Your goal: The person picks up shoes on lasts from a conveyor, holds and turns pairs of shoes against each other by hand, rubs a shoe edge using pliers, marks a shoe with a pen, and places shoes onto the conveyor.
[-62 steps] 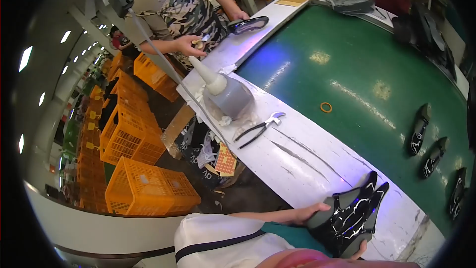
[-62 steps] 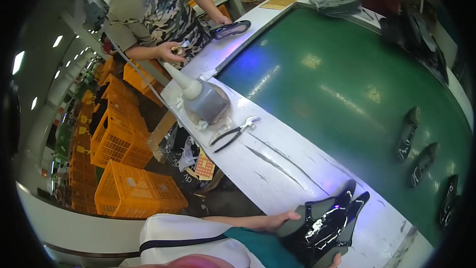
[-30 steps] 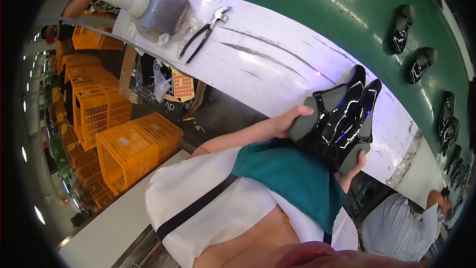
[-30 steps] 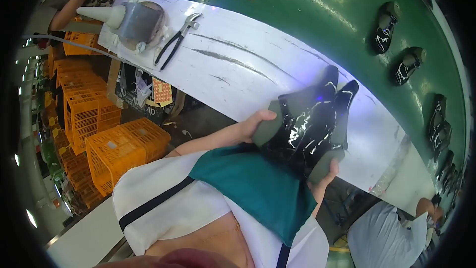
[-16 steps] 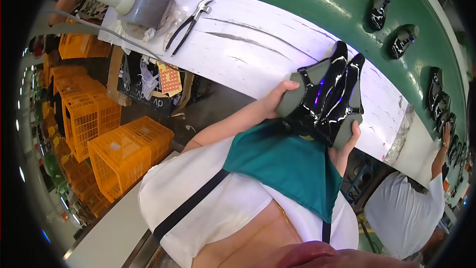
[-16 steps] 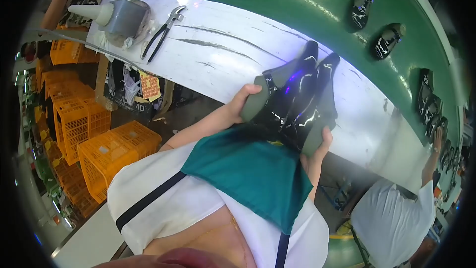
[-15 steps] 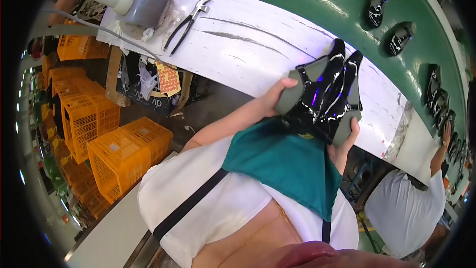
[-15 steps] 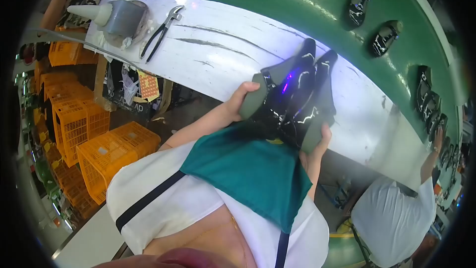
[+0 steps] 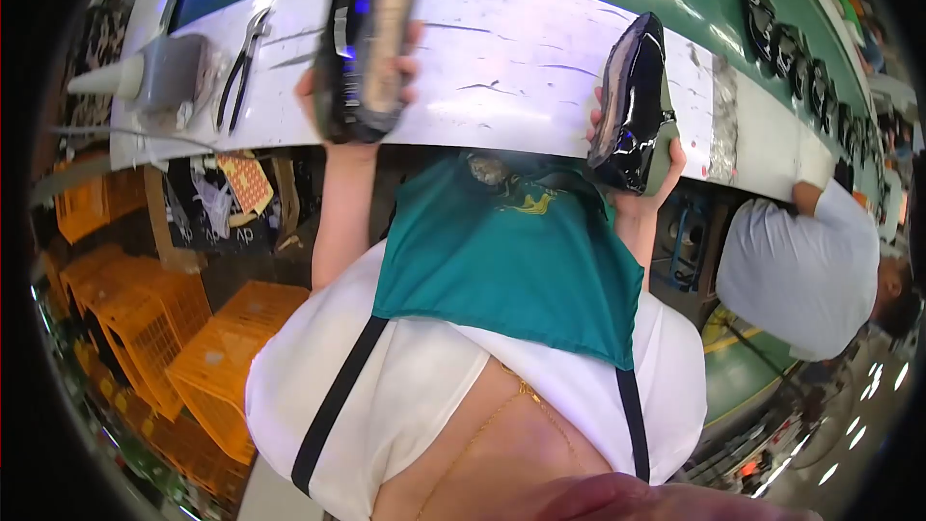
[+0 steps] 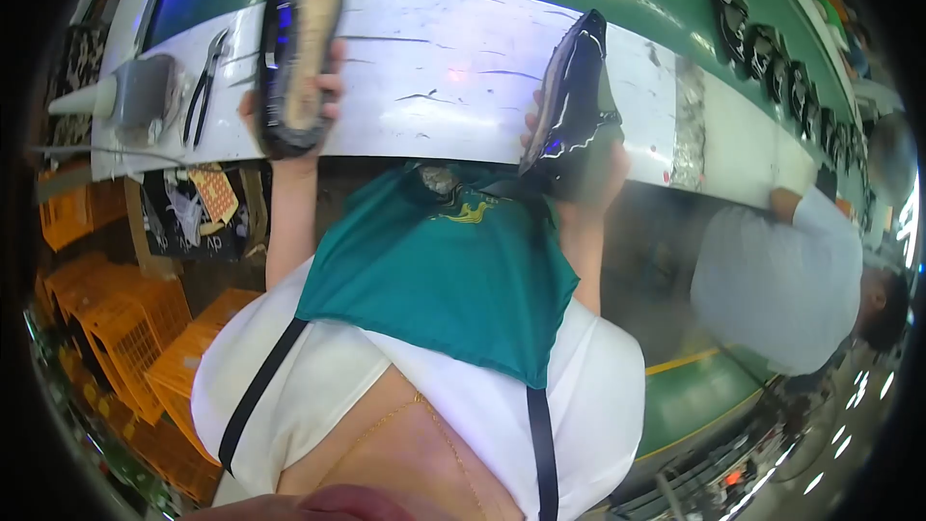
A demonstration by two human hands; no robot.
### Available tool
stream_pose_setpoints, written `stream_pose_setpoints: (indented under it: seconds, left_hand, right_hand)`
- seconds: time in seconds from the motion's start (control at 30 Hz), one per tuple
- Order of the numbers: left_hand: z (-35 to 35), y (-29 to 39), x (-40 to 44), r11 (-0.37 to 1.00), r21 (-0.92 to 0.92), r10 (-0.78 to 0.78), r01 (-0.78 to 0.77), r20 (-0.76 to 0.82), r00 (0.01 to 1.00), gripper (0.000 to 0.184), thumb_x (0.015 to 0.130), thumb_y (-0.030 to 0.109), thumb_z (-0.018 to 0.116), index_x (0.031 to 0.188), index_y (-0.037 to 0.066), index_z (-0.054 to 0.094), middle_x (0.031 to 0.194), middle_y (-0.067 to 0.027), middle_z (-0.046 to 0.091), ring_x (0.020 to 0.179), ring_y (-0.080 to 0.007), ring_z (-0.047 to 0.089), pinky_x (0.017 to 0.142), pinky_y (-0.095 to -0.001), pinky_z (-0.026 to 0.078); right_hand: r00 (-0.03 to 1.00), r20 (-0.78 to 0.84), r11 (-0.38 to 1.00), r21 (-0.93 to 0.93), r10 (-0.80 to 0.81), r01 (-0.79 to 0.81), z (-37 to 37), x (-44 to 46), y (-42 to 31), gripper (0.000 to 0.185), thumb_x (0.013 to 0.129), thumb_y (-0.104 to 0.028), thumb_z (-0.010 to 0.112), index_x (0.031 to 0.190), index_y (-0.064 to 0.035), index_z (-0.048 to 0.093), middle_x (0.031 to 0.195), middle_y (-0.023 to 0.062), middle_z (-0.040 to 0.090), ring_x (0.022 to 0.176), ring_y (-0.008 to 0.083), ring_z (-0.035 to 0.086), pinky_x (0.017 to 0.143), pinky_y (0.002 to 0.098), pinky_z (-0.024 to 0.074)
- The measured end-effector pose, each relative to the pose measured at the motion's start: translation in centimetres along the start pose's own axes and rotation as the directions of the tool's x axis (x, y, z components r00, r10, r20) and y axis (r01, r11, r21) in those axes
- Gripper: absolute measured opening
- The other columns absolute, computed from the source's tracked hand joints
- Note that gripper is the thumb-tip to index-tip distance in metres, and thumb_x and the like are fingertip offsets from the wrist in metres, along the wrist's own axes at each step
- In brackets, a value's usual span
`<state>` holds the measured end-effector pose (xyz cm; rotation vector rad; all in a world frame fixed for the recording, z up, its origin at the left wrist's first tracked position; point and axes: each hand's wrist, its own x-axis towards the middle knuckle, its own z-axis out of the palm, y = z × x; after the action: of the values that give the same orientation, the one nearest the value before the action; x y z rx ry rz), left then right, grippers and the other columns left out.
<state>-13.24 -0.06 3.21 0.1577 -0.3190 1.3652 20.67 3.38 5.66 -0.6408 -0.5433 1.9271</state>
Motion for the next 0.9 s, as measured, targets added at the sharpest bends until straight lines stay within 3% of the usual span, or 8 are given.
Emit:
stream_pose_setpoints:
  seconds: [0.37,0.57,0.63,0.67,0.73,0.77,0.8,0.9]
  left_hand:
    - [2.2,2.9,-2.7,0.983,-0.125,0.126,-0.135,-0.082,0.989,0.083,0.074,0.019,0.070,0.146,0.012,0.029,0.149,-0.0150,0.023,0.118,-0.0247,0.042,0.098,-0.0447,0.042]
    - [3.8,-0.2,-1.0,0.881,0.471,0.122,0.034,-0.297,0.947,0.086,0.078,0.038,0.058,0.149,0.007,0.020,0.145,-0.0260,0.030,0.114,-0.0372,0.050,0.099,-0.0501,0.041]
    - [3.2,-0.9,-0.7,0.575,0.809,0.350,0.123,-0.379,0.857,0.083,0.077,0.037,0.058,0.146,0.004,0.026,0.136,-0.0254,0.044,0.109,-0.0345,0.056,0.097,-0.0434,0.045]
    - [3.2,-1.1,-1.2,0.323,0.876,0.544,0.359,-0.482,0.686,0.081,0.076,0.031,0.063,0.145,0.007,0.030,0.129,-0.0230,0.051,0.113,-0.0327,0.055,0.098,-0.0416,0.044]
    - [5.3,-4.9,1.2,-0.361,0.848,0.504,0.389,-0.174,0.846,0.081,0.072,0.026,0.069,0.145,0.015,0.034,0.130,-0.0229,0.048,0.115,-0.0355,0.052,0.098,-0.0425,0.042]
    - [4.9,-5.9,1.8,-0.767,0.547,0.445,0.336,0.076,0.892,0.084,0.068,0.022,0.073,0.144,0.023,0.037,0.133,-0.0239,0.041,0.118,-0.0396,0.046,0.101,-0.0444,0.039]
    - [4.6,-6.7,2.1,-0.885,0.316,0.393,0.342,0.114,0.912,0.086,0.064,0.026,0.076,0.142,0.027,0.039,0.138,-0.0246,0.034,0.118,-0.0424,0.042,0.099,-0.0490,0.037]
    - [2.0,-8.3,2.9,-0.960,0.102,0.266,0.259,0.061,0.962,0.087,0.063,0.030,0.078,0.141,0.028,0.040,0.138,-0.0232,0.035,0.114,-0.0412,0.042,0.095,-0.0516,0.034]
  right_hand:
    - [0.990,-0.137,0.999,0.025,0.027,-0.024,-2.3,-2.0,-0.9,0.082,0.083,-0.051,0.046,0.143,0.0022,0.028,0.137,0.0242,0.043,0.118,0.0390,0.050,0.095,0.0486,0.0447]
    - [0.901,-0.423,0.969,-0.166,0.096,-0.181,-1.8,-0.7,-0.5,0.071,0.083,-0.037,0.057,0.139,0.0020,0.037,0.130,0.0188,0.051,0.113,0.0303,0.055,0.097,0.0384,0.0443]
    - [0.952,-0.290,0.914,-0.405,-0.099,-0.028,1.0,0.0,-0.4,0.071,0.080,-0.034,0.063,0.139,-0.0023,0.039,0.125,0.0170,0.052,0.114,0.0290,0.054,0.098,0.0381,0.0425]
    - [0.960,-0.111,0.785,-0.604,-0.257,0.140,1.8,0.2,-0.4,0.072,0.077,-0.031,0.069,0.138,-0.0066,0.041,0.120,0.0152,0.054,0.115,0.0277,0.052,0.100,0.0379,0.0408]
    - [0.876,0.153,0.100,-0.970,-0.458,0.222,2.6,0.4,0.0,0.080,0.068,-0.025,0.075,0.140,-0.0187,0.041,0.134,0.0218,0.040,0.117,0.0359,0.045,0.101,0.0410,0.0370]
    - [0.845,0.225,-0.178,-0.971,-0.485,0.157,3.5,0.4,0.5,0.080,0.067,-0.023,0.075,0.140,-0.0215,0.042,0.136,0.0214,0.038,0.116,0.0361,0.045,0.099,0.0422,0.0366]
    - [0.817,0.305,-0.439,-0.896,-0.490,0.071,4.4,0.5,1.0,0.080,0.066,-0.020,0.075,0.139,-0.0242,0.043,0.138,0.0211,0.037,0.116,0.0362,0.044,0.098,0.0433,0.0363]
    - [0.845,0.321,-0.574,-0.819,-0.427,0.021,4.1,1.7,4.5,0.082,0.061,-0.024,0.078,0.137,-0.0278,0.046,0.140,0.0224,0.034,0.111,0.0380,0.044,0.090,0.0471,0.0361]
